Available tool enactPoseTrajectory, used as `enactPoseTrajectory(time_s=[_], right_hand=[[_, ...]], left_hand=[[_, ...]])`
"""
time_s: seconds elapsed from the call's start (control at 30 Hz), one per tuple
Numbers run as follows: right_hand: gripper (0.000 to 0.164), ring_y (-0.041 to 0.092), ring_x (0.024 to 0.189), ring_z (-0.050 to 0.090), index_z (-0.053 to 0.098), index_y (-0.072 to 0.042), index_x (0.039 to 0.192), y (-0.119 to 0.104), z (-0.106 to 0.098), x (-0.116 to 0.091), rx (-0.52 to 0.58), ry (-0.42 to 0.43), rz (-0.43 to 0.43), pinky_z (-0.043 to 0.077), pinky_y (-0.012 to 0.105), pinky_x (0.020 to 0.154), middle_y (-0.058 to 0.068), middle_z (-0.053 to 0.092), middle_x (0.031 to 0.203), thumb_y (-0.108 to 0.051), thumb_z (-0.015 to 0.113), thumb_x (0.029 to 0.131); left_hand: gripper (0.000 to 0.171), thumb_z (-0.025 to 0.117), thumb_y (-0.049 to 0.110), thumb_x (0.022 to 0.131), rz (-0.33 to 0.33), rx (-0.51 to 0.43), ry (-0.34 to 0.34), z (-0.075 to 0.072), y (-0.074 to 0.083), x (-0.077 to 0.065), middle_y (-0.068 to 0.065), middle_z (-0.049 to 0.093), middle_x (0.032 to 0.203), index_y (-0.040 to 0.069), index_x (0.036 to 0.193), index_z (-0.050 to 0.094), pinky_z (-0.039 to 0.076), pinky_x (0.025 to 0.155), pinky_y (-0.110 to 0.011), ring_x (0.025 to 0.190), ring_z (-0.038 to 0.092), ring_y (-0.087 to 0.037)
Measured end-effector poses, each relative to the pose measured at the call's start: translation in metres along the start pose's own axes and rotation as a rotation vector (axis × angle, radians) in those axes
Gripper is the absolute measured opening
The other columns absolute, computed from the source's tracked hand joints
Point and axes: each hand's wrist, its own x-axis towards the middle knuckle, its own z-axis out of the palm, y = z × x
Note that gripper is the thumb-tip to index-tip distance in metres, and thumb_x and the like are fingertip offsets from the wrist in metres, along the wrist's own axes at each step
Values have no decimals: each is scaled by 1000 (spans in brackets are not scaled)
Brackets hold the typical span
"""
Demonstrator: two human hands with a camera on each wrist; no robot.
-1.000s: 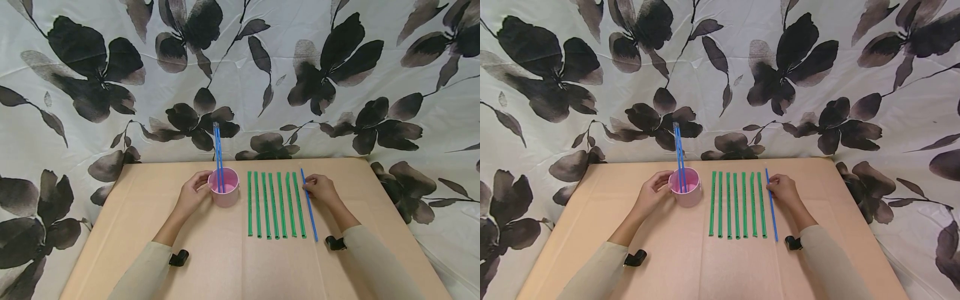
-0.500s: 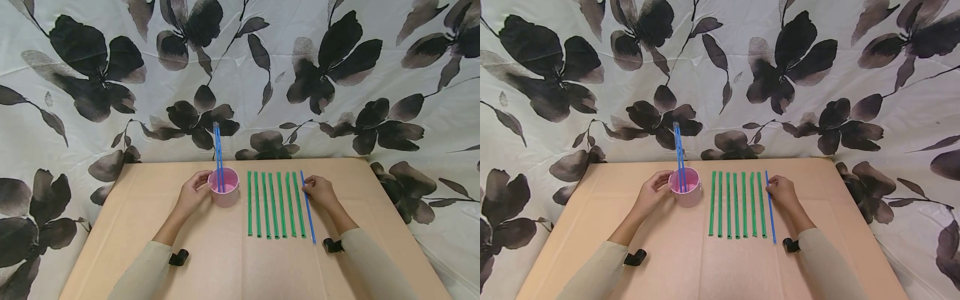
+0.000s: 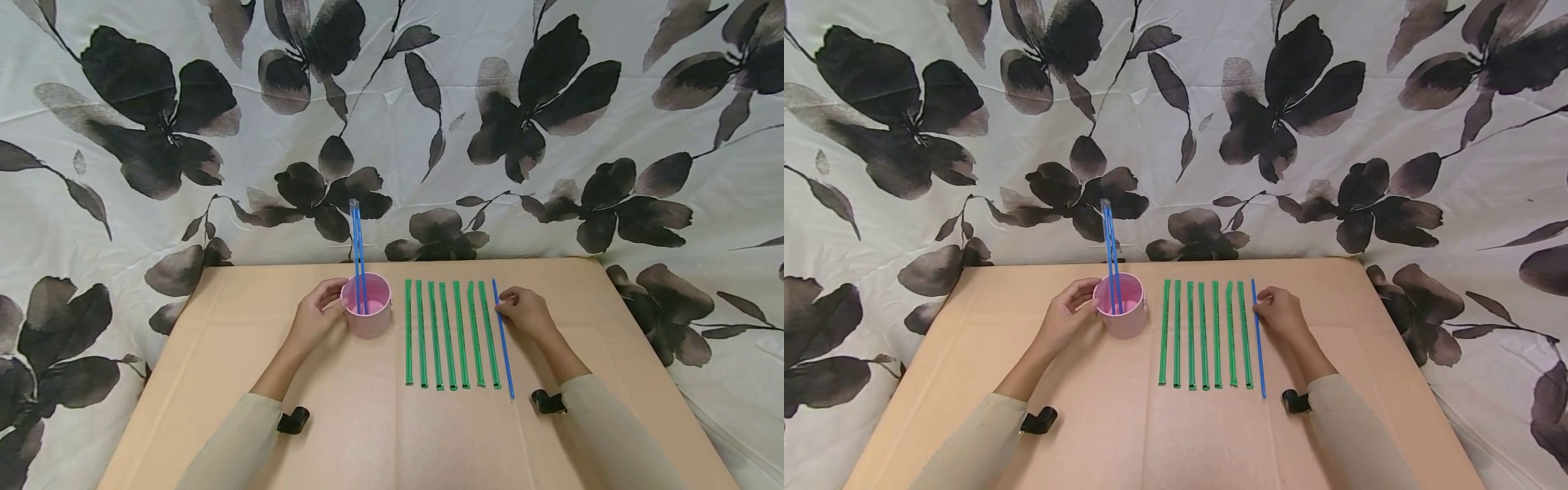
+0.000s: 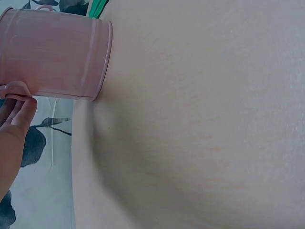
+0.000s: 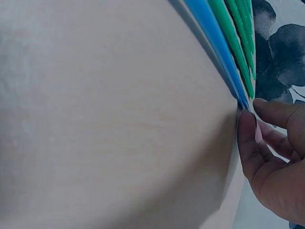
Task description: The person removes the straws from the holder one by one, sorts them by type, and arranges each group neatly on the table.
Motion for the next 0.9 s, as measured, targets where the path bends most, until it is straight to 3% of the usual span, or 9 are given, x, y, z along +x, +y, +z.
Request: enactPoseTrajectory(time_s=[0.17, 0.3, 0.57, 0.7, 0.9], right_hand=[[32, 18, 72, 66, 62, -1, 114, 0, -2, 1, -25, 23, -30, 56, 25, 60, 14, 68, 91, -20, 68, 90], [36, 17, 70, 58, 63, 0, 115, -1, 0, 2, -86, 12, -38, 48, 24, 59, 10, 67, 87, -22, 70, 88], [31, 17, 69, 56, 63, 2, 111, -3, 0, 3, -103, 1, -48, 47, 23, 58, 8, 63, 83, -17, 70, 86], [29, 17, 68, 57, 64, 2, 110, -4, -1, 3, -108, -6, -54, 49, 24, 59, 8, 64, 84, -14, 69, 86], [32, 16, 68, 57, 63, 3, 112, -7, -1, 2, -101, -6, -37, 49, 24, 58, 9, 64, 84, -15, 69, 86]], left_hand=[[42, 61, -2, 91, -11, 2, 2, -1, 0, 0, -27, 53, 133, -8, 131, 51, 44, 106, -51, 123, 53, -42], [42, 61, -3, 91, -6, 14, 2, -1, 1, 0, -27, 54, 133, -8, 131, 51, 46, 105, -48, 122, 54, -43], [41, 61, -2, 91, -11, 7, -4, -2, 0, 2, -26, 54, 132, -7, 131, 51, 46, 105, -50, 122, 54, -40], [41, 61, -1, 91, 2, 3, 7, -3, -13, 5, -24, 55, 132, -4, 131, 52, 47, 105, -47, 121, 55, -39], [41, 63, 3, 91, 38, 30, 24, -3, -26, 6, -20, 57, 131, 2, 131, 54, 51, 102, -32, 119, 57, -36]])
